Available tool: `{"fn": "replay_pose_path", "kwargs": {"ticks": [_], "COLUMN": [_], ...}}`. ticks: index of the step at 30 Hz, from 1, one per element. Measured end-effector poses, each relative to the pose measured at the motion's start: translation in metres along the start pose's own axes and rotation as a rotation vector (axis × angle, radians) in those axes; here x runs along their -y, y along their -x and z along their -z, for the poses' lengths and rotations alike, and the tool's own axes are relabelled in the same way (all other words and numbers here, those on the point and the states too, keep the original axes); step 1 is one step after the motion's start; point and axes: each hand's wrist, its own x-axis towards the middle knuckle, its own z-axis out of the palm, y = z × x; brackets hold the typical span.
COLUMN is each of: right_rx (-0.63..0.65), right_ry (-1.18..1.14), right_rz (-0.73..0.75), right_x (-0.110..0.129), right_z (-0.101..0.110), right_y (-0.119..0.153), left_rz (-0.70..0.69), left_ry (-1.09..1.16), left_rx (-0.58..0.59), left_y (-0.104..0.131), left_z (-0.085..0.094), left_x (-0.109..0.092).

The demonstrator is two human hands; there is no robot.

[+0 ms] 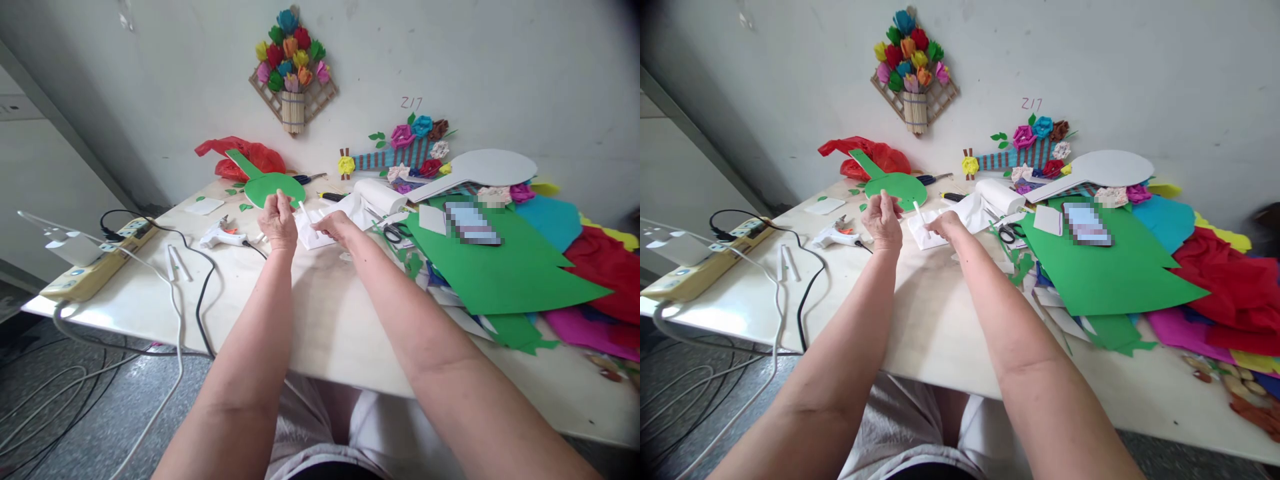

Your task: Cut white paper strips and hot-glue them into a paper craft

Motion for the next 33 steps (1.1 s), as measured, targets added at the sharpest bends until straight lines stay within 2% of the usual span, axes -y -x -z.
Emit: {"fn": "replay_pose_path", "kwargs": {"ticks": [3,9,14,18,21,25,28,33], "right_rx": [0.008,0.016,0.002,-0.003,-0.028,-0.042,-0.044,0.003], "right_ry": [0.024,0.133,0.19,0.34,0.378,0.398,0.404,0.359], "right_rz": [0.0,-0.007,0.006,0.018,0.011,0.014,0.012,0.043], "right_x": [0.0,-0.003,-0.007,-0.01,-0.013,-0.015,-0.015,-0.014], "right_z": [-0.004,-0.014,-0.021,-0.026,-0.028,-0.029,-0.029,-0.028], "right_y": [0.001,-0.003,-0.009,-0.017,-0.021,-0.023,-0.023,-0.019], "left_rz": [-0.158,-0.245,-0.233,-0.18,-0.091,0.01,-0.014,-0.177], "left_ry": [-0.058,-0.172,-0.195,-0.177,-0.114,-0.034,-0.031,-0.062], "left_rx": [-0.089,-0.09,-0.093,-0.218,-0.32,-0.333,-0.336,-0.337], "left_y": [-0.002,-0.002,-0.001,-0.011,-0.02,-0.024,-0.022,-0.015], "left_z": [-0.003,-0.004,-0.002,0.002,0.008,0.012,0.011,0.007], "left_x": [0.008,0.012,0.009,0.014,0.017,0.016,0.013,0.007]}}
